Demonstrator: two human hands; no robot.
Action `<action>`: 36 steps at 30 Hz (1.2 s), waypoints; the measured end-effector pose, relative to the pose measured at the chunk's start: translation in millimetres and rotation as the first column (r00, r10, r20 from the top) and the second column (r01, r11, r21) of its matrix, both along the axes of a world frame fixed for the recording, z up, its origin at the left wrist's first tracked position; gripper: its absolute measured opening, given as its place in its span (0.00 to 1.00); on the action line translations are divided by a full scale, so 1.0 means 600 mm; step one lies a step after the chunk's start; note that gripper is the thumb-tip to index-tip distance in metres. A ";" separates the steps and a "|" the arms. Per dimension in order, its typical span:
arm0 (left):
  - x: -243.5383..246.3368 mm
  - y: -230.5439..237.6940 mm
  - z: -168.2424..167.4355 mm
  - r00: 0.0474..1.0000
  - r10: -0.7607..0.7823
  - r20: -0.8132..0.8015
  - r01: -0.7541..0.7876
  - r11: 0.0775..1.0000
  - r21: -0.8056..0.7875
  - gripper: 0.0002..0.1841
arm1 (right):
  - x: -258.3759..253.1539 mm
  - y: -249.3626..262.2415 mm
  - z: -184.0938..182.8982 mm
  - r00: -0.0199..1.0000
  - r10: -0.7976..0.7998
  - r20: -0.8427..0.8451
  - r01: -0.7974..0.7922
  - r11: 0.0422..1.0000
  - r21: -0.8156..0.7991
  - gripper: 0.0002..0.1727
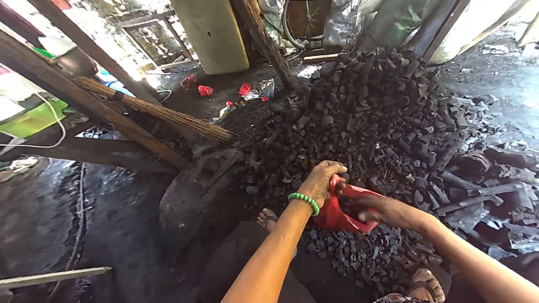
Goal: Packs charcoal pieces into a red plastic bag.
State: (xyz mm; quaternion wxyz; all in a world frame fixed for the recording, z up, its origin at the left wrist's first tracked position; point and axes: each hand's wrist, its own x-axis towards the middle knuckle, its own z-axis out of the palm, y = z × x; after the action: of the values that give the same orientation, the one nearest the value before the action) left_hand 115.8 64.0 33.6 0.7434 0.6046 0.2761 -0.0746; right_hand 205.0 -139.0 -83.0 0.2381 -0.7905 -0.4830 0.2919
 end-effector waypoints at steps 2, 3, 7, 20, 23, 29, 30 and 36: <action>0.000 0.009 -0.014 0.991 -0.134 -0.003 0.131 0.957 0.257 0.12 | -0.011 -0.023 0.004 0.978 0.159 0.132 -0.107 0.935 -0.339 0.32; 0.000 0.017 -0.018 0.968 -0.240 -0.067 0.244 0.859 0.451 0.17 | -0.012 -0.037 -0.003 0.957 0.189 0.221 -0.097 0.923 -0.373 0.29; -0.013 0.015 -0.044 0.725 -0.293 -0.623 0.685 0.218 0.695 0.38 | -0.012 -0.071 0.010 0.774 0.167 0.610 -0.086 0.983 -0.160 0.08; -0.021 -0.031 -0.012 0.936 -0.332 0.115 0.337 0.941 -0.028 0.12 | -0.046 0.028 0.198 0.830 -0.307 0.466 0.003 0.837 0.547 0.12; -0.020 -0.023 -0.015 0.891 -0.436 0.126 0.440 0.898 -0.001 0.11 | 0.008 0.002 0.199 0.718 -0.452 0.529 0.138 0.838 0.529 0.18; -0.032 -0.053 0.014 0.754 -0.648 0.108 0.456 0.634 0.625 0.16 | 0.003 -0.033 0.121 0.875 -0.392 -0.283 0.482 0.652 0.586 0.17; -0.033 -0.055 0.010 0.758 -0.634 0.153 0.403 0.640 0.655 0.15 | -0.005 -0.033 0.098 0.845 -0.253 -0.470 0.511 0.637 0.576 0.27; -0.028 -0.072 -0.047 0.625 -0.684 0.376 -0.203 0.323 0.924 0.15 | -0.045 0.004 0.071 0.537 -0.246 -0.806 0.807 0.429 0.407 0.27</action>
State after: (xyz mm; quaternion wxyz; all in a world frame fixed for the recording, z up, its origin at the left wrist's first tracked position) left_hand 99.0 20.5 5.7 0.2881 0.9190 -0.1614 0.2155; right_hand 177.9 -136.8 -40.5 0.7735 -0.5787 -0.1442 0.2144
